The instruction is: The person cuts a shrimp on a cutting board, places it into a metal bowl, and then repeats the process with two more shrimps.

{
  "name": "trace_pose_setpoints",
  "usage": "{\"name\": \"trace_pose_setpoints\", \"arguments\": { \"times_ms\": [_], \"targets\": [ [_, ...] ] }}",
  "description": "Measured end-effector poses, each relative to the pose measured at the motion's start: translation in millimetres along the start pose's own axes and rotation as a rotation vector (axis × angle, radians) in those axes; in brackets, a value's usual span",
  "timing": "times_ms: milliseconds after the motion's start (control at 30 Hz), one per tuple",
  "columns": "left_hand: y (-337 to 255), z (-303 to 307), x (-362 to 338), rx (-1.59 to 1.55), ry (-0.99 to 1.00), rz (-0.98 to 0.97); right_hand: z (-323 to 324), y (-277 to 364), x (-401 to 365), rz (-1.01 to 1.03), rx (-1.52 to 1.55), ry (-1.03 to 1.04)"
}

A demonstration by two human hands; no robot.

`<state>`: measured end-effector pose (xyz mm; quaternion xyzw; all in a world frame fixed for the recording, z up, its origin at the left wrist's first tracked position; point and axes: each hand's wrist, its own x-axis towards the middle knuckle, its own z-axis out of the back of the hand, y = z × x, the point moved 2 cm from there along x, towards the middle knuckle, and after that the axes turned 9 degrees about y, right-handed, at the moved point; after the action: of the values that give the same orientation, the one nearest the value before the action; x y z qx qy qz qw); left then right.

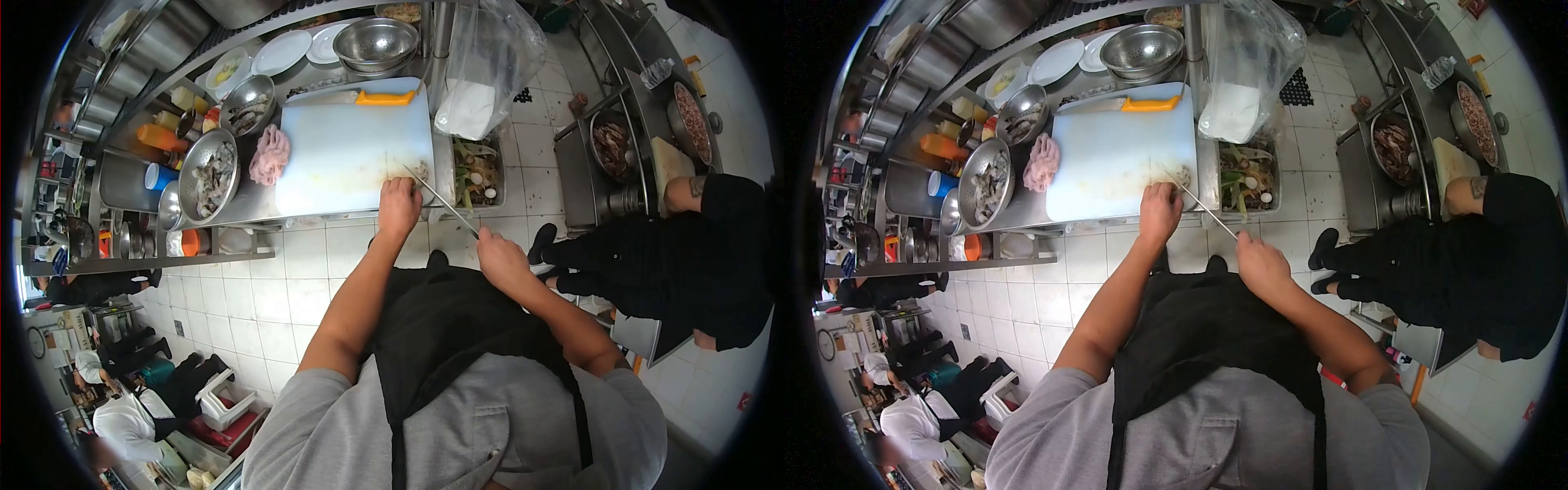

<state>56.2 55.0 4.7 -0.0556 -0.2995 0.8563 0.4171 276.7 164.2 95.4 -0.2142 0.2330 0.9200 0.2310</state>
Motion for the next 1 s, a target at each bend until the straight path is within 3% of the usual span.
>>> {"name": "trace_pose_setpoints", "arguments": {
  "times_ms": [633, 1000],
  "targets": [
    [-5, 5, -5, -0.036, -0.070, 0.024, -24, -4, 17, 0.022, 0.003, -0.043],
    [3, 2, -3, 0.009, -0.015, 0.012, -27, -6, 5, 0.013, -0.014, 0.000]
  ]
}}
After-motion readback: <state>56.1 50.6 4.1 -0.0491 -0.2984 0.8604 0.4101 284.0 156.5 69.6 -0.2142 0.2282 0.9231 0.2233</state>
